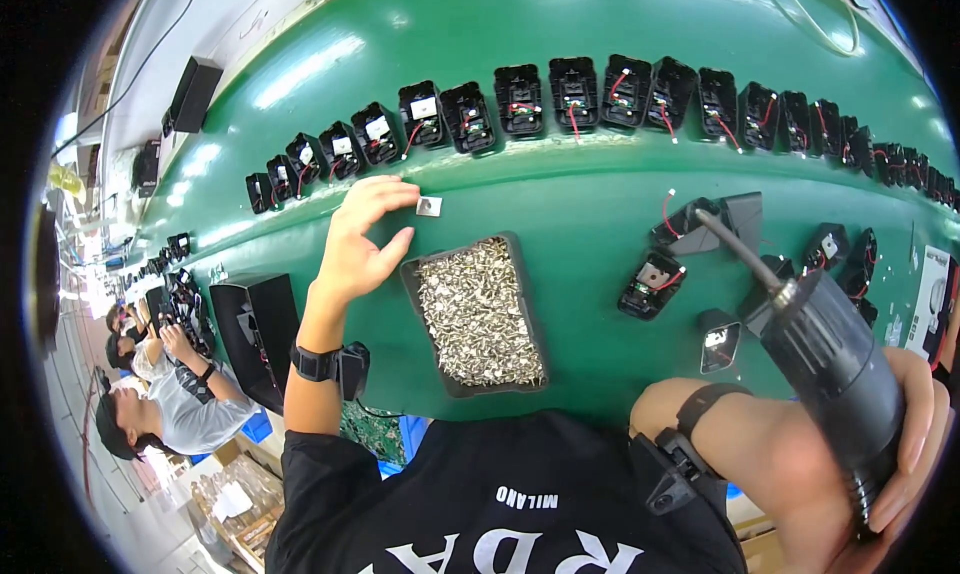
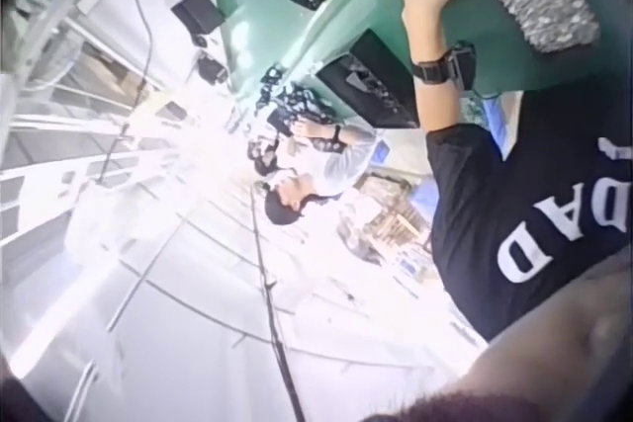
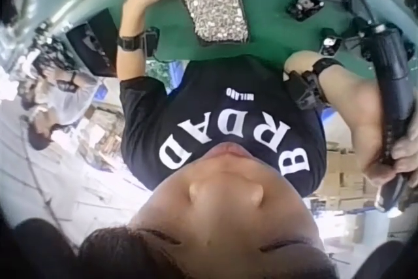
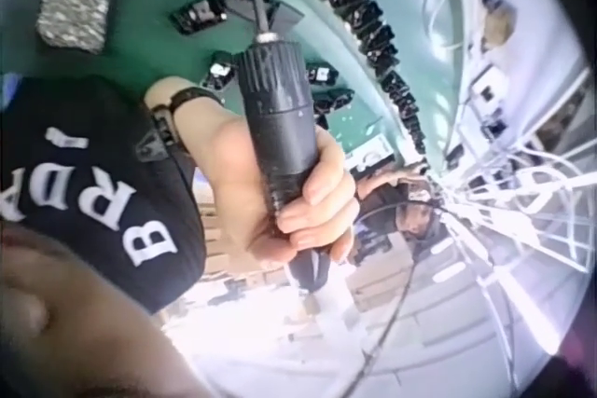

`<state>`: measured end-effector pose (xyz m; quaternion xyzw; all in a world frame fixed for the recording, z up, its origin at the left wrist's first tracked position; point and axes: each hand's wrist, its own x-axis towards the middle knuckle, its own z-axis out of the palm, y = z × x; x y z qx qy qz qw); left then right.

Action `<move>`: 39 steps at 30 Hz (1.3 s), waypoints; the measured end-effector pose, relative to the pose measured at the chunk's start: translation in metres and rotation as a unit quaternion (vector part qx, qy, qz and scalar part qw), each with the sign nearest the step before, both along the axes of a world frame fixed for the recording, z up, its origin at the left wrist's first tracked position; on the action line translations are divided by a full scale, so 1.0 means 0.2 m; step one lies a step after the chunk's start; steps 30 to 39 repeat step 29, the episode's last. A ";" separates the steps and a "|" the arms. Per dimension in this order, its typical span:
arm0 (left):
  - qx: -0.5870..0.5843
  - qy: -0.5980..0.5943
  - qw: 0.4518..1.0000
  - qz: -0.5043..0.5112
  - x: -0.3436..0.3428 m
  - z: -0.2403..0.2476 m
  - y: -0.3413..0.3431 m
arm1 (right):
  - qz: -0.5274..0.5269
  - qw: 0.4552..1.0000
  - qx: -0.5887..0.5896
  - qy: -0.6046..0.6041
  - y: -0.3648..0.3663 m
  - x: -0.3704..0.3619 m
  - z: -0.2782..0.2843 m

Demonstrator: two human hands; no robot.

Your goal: Using an electric screwdriver to fasten screws into the back panels of several handheld electronic devices on a production line.

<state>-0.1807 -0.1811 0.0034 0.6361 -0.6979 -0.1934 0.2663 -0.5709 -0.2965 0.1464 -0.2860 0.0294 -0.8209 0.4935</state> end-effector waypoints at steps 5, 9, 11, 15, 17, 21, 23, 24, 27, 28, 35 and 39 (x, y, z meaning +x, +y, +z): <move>-0.019 -0.023 0.998 0.053 0.01 -0.04 -0.01 | 0.008 1.000 -0.006 0.005 0.00 0.00 0.00; -0.011 -0.016 0.997 0.079 0.00 -0.04 -0.02 | 0.038 0.999 -0.008 -0.024 0.03 0.05 0.00; -0.004 -0.007 0.997 0.073 -0.02 -0.02 -0.05 | 0.049 0.998 -0.017 -0.031 0.03 0.06 0.00; 0.043 0.013 0.998 0.040 -0.04 0.00 -0.08 | 0.008 0.999 -0.031 -0.013 0.02 0.04 -0.01; 0.085 0.018 0.996 0.028 -0.05 0.02 -0.09 | 0.029 0.999 -0.020 -0.006 0.02 0.03 -0.01; 0.079 -0.054 0.995 -0.014 -0.12 0.06 -0.13 | 0.021 0.999 -0.022 -0.014 0.02 0.02 0.00; 0.079 -0.047 0.995 -0.027 -0.11 0.06 -0.14 | 0.032 0.999 -0.003 -0.009 0.02 0.02 -0.01; 0.080 -0.041 0.995 -0.051 -0.10 0.05 -0.15 | 0.032 0.999 -0.010 -0.016 0.02 0.02 -0.01; 0.071 -0.044 0.993 -0.088 -0.09 0.03 -0.16 | 0.046 0.999 -0.018 -0.002 0.02 0.02 -0.01; 0.061 -0.054 0.992 -0.101 -0.09 0.02 -0.16 | 0.061 0.998 -0.019 0.019 0.02 0.01 0.00; 0.069 -0.046 0.992 -0.096 -0.08 0.02 -0.16 | 0.061 0.998 -0.019 0.018 0.02 0.01 -0.01; 0.069 -0.046 0.992 -0.096 -0.08 0.02 -0.16 | 0.061 0.998 -0.019 0.018 0.02 0.01 -0.01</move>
